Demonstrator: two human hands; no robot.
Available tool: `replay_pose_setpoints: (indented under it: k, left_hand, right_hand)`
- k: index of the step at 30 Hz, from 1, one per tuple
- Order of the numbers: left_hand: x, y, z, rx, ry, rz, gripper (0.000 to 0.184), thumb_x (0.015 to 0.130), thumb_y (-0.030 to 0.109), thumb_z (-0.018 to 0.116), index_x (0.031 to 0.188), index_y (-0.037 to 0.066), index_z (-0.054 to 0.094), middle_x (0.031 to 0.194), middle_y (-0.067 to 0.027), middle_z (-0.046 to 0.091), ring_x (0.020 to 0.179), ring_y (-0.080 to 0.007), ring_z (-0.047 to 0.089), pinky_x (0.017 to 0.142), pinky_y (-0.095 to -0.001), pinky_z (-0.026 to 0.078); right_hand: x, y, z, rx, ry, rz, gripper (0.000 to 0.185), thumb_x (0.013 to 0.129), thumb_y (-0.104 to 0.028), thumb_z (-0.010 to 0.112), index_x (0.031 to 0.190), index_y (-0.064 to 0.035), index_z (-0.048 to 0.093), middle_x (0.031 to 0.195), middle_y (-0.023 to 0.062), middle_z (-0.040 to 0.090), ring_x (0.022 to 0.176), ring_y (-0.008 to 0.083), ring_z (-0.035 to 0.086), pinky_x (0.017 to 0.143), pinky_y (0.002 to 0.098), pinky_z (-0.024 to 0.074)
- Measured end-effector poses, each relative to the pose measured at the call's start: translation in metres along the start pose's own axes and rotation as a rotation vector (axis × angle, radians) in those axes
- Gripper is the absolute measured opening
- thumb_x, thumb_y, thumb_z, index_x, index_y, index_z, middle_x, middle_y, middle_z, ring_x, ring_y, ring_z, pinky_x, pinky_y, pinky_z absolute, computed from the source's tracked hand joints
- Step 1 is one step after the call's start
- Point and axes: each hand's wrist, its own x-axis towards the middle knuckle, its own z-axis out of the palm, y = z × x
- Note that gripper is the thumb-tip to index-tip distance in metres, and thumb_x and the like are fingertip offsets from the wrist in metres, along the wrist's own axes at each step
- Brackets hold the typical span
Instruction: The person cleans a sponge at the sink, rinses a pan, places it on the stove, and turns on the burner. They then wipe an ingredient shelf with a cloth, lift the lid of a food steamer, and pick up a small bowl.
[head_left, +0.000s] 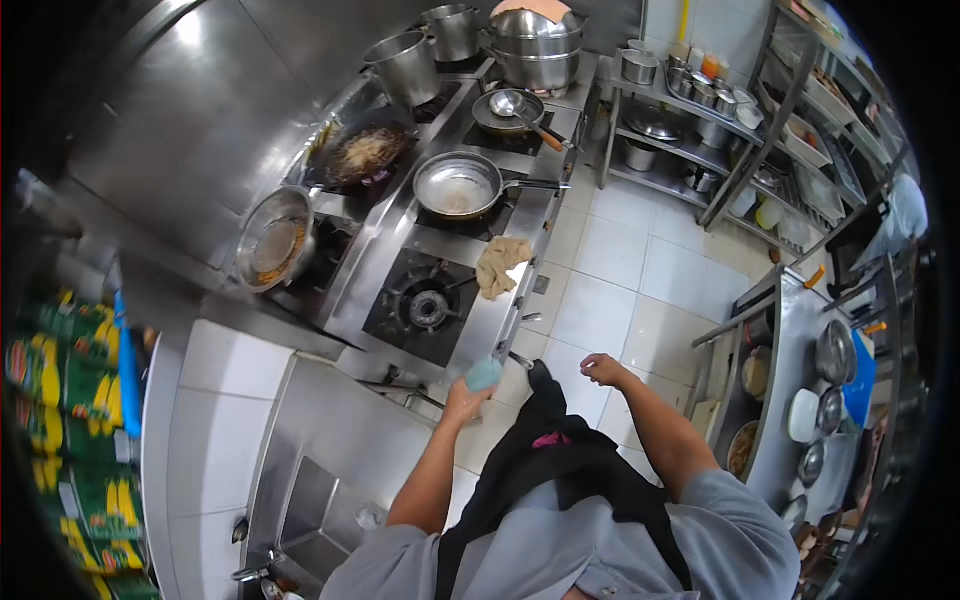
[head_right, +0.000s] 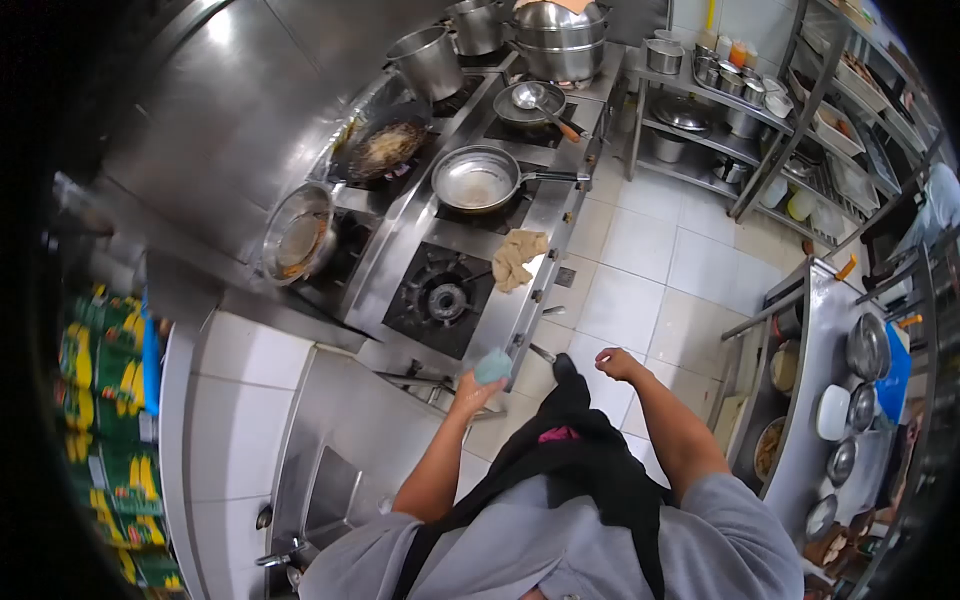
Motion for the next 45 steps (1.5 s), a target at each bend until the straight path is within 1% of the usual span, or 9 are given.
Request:
replay_pose_setpoints:
  k: [6,11,15,21,25,32,34,39,45]
  left_hand:
    - [0.170,0.021,0.017,-0.214,0.245,0.071,0.042,0.072,0.023,0.077,0.105,0.000,0.065,0.097,-0.0148,0.070,0.092,-0.0256,0.067,0.081,-0.0355,0.050]
    - [0.267,0.083,0.001,0.071,0.463,-0.091,0.049,0.070,0.028,0.077,0.104,-0.003,0.062,0.101,-0.0208,0.066,0.096,-0.0372,0.064,0.083,-0.0414,0.049]
    - [0.317,0.071,0.001,0.310,0.597,-0.126,0.052,0.069,0.032,0.077,0.103,-0.004,0.061,0.104,-0.0220,0.065,0.097,-0.0403,0.061,0.083,-0.0434,0.049]
    - [0.297,0.073,-0.005,0.098,0.633,-0.183,0.053,0.070,0.036,0.076,0.106,0.000,0.062,0.106,-0.0202,0.065,0.099,-0.0367,0.062,0.084,-0.0418,0.049]
    - [0.230,0.045,0.001,-0.023,0.613,-0.120,0.044,0.075,0.029,0.074,0.110,0.003,0.064,0.110,-0.0174,0.065,0.101,-0.0303,0.064,0.088,-0.0359,0.047]
    - [0.155,0.077,0.036,-0.272,0.627,-0.307,0.049,0.084,0.022,0.068,0.127,0.003,0.054,0.116,-0.0060,0.064,0.103,-0.0155,0.059,0.088,-0.0274,0.045]
    - [0.166,0.101,0.040,-0.286,0.641,-0.593,0.048,0.080,0.030,0.073,0.118,0.004,0.059,0.105,-0.0056,0.065,0.090,-0.0154,0.061,0.073,-0.0286,0.049]
    - [0.233,0.142,0.074,-0.046,0.429,-0.188,0.060,0.082,0.025,0.073,0.125,-0.007,0.047,0.122,-0.0165,0.056,0.109,-0.0241,0.055,0.093,-0.0351,0.043]
    - [0.270,0.227,0.151,0.449,-0.495,0.088,0.051,0.081,0.025,0.071,0.124,0.002,0.054,0.135,-0.0193,0.044,0.125,-0.0328,0.044,0.102,-0.0385,0.036]
  right_hand:
    - [0.016,0.132,-0.088,-0.698,0.162,-0.098,0.029,0.078,-0.030,0.068,0.101,-0.0123,0.068,0.090,0.0095,0.068,0.072,0.0252,0.065,0.063,0.0390,0.0548]
    - [0.007,0.041,-0.158,-0.326,-0.135,0.512,0.036,0.077,-0.038,0.068,0.099,-0.0087,0.066,0.099,0.0149,0.066,0.092,0.0306,0.063,0.086,0.0393,0.0499]
    - [0.157,0.056,-0.209,-0.622,-0.005,-0.371,0.028,0.081,-0.033,0.060,0.093,-0.0083,0.067,0.095,0.0176,0.067,0.092,0.0356,0.063,0.080,0.0437,0.0502]
    - [0.263,-0.204,-0.246,-0.618,0.443,-0.763,0.021,0.082,-0.020,0.061,0.095,-0.0045,0.065,0.086,0.0156,0.067,0.082,0.0338,0.065,0.075,0.0404,0.0519]
    - [0.295,-0.297,-0.226,-0.571,0.226,-0.587,0.021,0.078,-0.020,0.062,0.092,-0.0059,0.066,0.091,0.0166,0.066,0.086,0.0354,0.063,0.076,0.0414,0.0512]
    - [0.260,-0.248,-0.032,-0.884,-0.034,-0.936,0.062,0.064,-0.038,0.075,0.122,-0.0236,0.059,0.135,0.0166,0.040,0.121,0.0431,0.040,0.095,0.0552,0.0388]
    - [0.257,-0.227,-0.003,-0.688,0.084,-0.982,0.057,0.065,-0.031,0.074,0.117,-0.0132,0.062,0.140,0.0243,0.036,0.126,0.0461,0.037,0.102,0.0550,0.0320]
    - [0.200,-0.242,-0.078,0.394,-0.190,-0.565,0.055,0.087,-0.043,0.062,0.131,-0.0100,0.051,0.137,0.0145,0.045,0.129,0.0288,0.040,0.109,0.0403,0.0315]
    - [0.143,-0.080,-0.202,1.144,-0.112,-0.156,0.028,0.081,-0.015,0.065,0.108,-0.0087,0.062,0.093,0.0008,0.065,0.084,0.0148,0.061,0.070,0.0330,0.0521]
